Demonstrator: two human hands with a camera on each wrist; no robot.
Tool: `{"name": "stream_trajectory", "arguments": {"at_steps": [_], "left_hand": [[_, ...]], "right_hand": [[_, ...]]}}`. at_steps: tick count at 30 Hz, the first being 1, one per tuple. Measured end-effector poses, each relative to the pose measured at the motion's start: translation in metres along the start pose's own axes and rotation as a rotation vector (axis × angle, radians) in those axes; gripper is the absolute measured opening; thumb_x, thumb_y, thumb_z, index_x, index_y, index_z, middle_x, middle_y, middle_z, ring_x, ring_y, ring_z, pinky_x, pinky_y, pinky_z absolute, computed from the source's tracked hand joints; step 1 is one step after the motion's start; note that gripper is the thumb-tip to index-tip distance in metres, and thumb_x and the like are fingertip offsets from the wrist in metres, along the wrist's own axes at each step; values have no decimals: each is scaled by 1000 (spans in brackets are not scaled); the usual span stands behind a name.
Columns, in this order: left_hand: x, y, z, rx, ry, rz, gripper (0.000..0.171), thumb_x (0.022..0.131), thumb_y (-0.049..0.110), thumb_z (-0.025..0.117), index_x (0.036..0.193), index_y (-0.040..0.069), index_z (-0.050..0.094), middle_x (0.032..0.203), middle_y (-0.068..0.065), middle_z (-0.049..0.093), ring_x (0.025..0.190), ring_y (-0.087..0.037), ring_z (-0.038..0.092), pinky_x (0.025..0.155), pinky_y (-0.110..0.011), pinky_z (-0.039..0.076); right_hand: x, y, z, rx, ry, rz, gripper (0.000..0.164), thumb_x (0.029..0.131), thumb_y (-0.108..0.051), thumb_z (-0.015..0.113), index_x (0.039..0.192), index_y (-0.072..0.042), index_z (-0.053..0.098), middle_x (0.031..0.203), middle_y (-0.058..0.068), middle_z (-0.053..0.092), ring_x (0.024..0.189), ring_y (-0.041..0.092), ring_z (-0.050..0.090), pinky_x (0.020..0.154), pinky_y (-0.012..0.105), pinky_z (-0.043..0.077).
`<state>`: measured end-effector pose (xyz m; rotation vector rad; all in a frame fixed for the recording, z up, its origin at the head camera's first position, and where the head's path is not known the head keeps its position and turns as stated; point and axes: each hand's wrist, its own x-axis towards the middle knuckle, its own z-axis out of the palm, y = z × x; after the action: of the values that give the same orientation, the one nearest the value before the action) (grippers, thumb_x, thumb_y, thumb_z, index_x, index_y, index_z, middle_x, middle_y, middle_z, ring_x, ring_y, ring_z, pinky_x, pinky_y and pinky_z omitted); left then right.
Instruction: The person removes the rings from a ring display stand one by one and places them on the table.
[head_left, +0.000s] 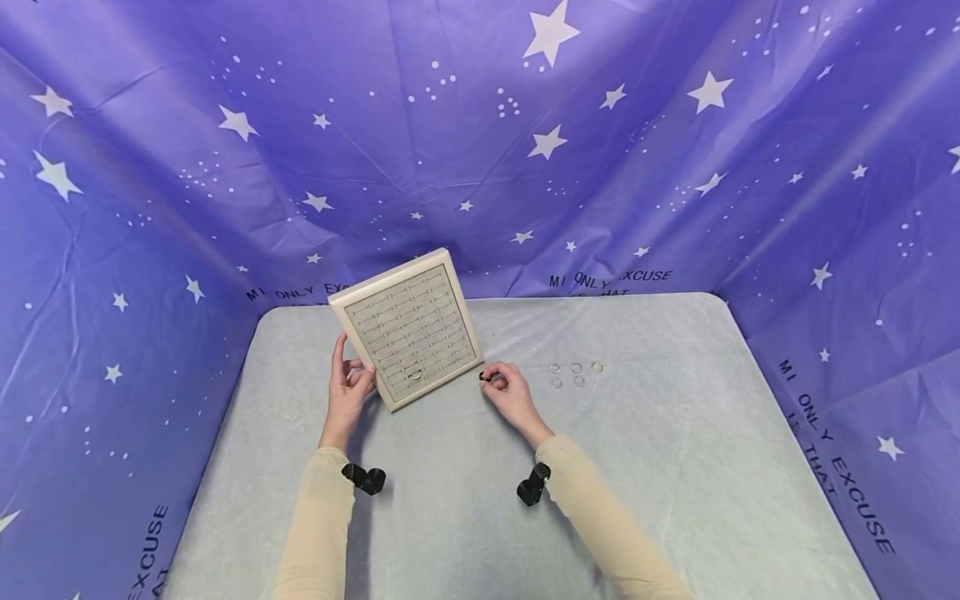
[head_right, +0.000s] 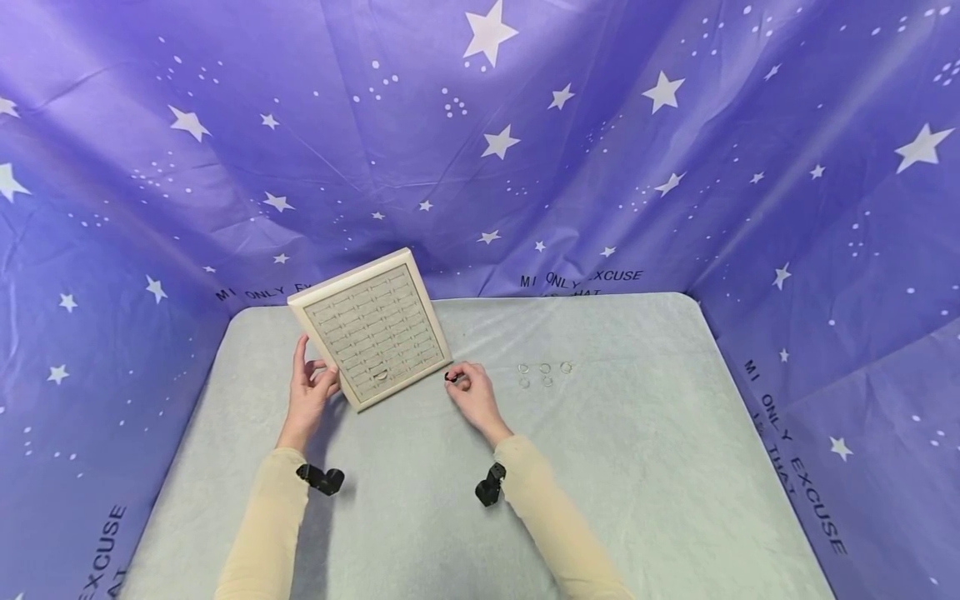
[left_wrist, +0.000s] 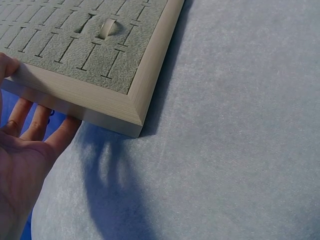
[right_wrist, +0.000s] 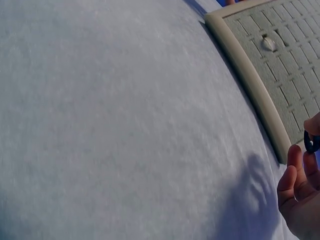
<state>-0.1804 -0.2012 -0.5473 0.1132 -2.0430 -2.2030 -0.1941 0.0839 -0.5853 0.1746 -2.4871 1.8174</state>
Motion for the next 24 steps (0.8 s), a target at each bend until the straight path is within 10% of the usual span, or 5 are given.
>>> {"name": "stream_trajectory", "arguments": {"at_steps": [14,24], "left_hand": [[-1,5,1,3,-5,-5,77,96,-7,52,156,20,12,110,-12,43,85,-8,63,79,-27,56],[0,2,0,-9,-5,-11,78,95,-8,51,156,20,12,110,-12,43,85,-9,62,78,-26,55]], "right_hand": [[-8,-27,-35,49,13,14,12,83,11,63,94,12,59,100,28,58,73,29,59,64,22,46],[-2,8,-53,-6,52,69,11,87,1,65,98,0,65,105,16,58,77,20,59,71,28,47]]}}
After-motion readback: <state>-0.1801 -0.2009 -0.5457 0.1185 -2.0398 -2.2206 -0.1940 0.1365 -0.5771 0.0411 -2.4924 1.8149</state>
